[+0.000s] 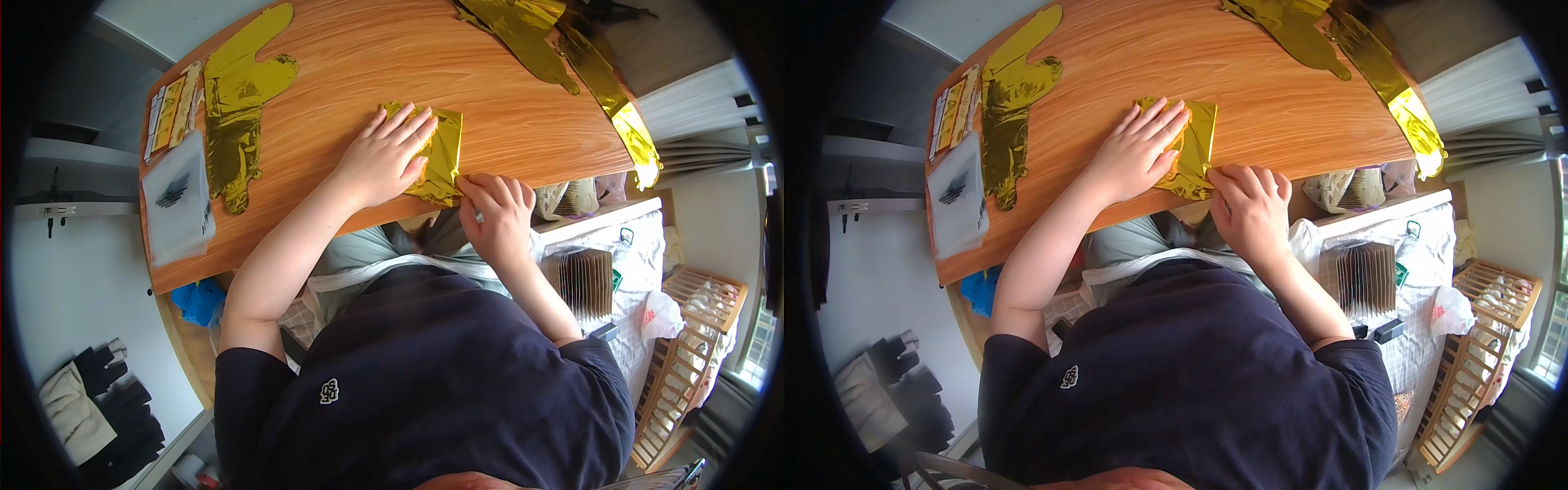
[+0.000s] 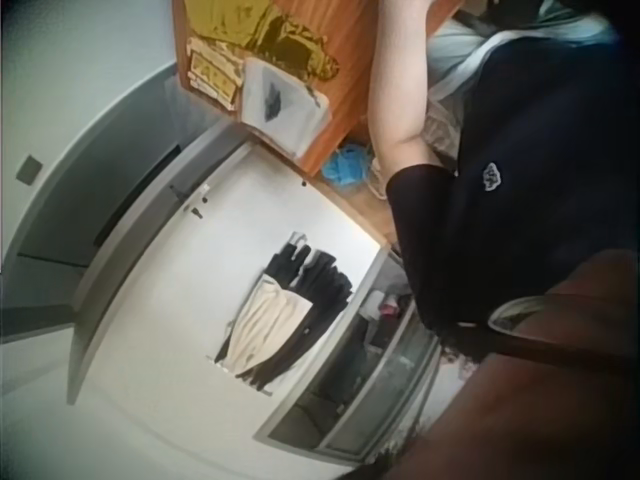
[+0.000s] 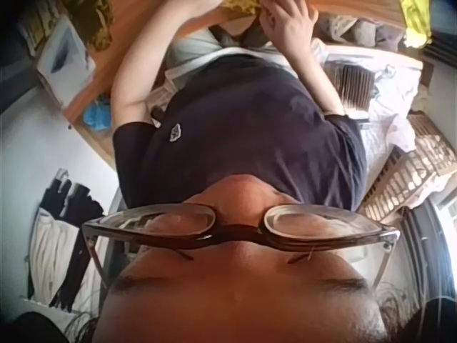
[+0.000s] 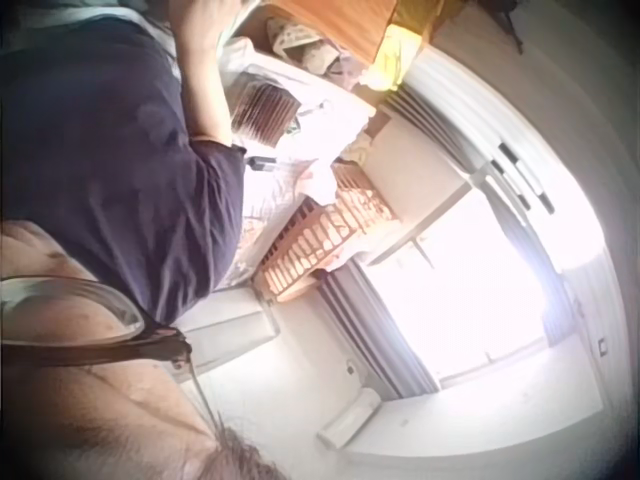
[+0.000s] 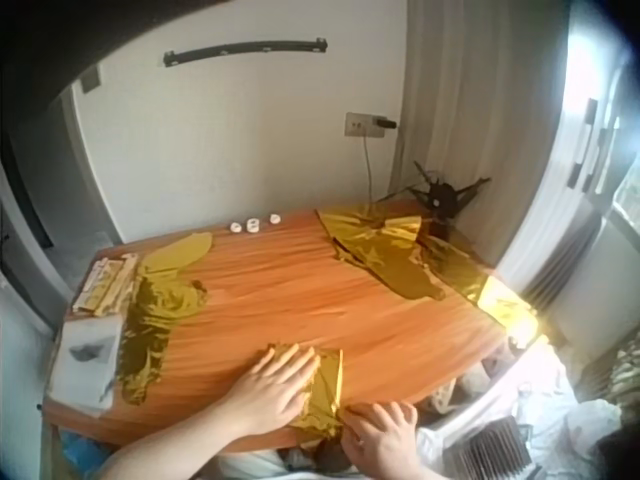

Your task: The person folds a foil balloon by hand, positions it on a cardboard backing, and slides both into a plastic sleeve. The person then places the packaged balloon on the bed beside an accordion organizer.

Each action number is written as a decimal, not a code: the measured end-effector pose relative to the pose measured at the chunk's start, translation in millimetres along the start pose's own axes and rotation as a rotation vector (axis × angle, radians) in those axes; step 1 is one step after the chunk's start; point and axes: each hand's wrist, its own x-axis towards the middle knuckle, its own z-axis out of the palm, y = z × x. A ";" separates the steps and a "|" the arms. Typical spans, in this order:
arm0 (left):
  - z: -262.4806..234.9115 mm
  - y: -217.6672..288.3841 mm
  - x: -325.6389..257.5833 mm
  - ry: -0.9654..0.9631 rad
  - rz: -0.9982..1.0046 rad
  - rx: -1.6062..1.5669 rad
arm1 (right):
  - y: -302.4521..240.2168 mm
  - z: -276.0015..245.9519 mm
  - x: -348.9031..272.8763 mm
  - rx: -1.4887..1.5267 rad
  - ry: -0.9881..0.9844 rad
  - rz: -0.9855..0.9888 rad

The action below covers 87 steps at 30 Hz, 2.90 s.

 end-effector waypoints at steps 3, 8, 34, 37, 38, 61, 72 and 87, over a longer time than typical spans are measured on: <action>-2.5 2.9 0.1 -0.040 -0.007 0.007 | 4.8 -4.8 -5.0 -0.060 -0.040 -0.050; -1.0 4.8 -0.2 -0.034 -0.002 0.015 | 21.1 -11.2 -7.3 -0.049 -0.133 -0.147; -15.8 6.9 -2.0 -0.118 0.052 0.017 | 42.3 -3.5 39.4 0.370 -0.168 -0.518; -13.2 6.6 -3.8 -0.120 0.046 0.015 | 39.2 -4.3 41.5 0.431 -0.205 -0.413; -12.7 6.6 -5.2 -0.125 0.042 -0.002 | 37.6 -4.7 42.1 0.433 -0.206 -0.414; -80.6 -32.7 -34.3 -0.366 0.068 -0.119 | 2.8 -26.9 66.0 0.616 -0.419 0.173; -83.3 -36.6 -32.3 -0.559 -0.082 -0.179 | 1.9 -16.2 69.2 0.503 -0.343 0.126; -87.3 -40.4 -33.5 -0.625 -0.097 -0.256 | -2.4 -15.3 68.7 0.483 -0.349 0.094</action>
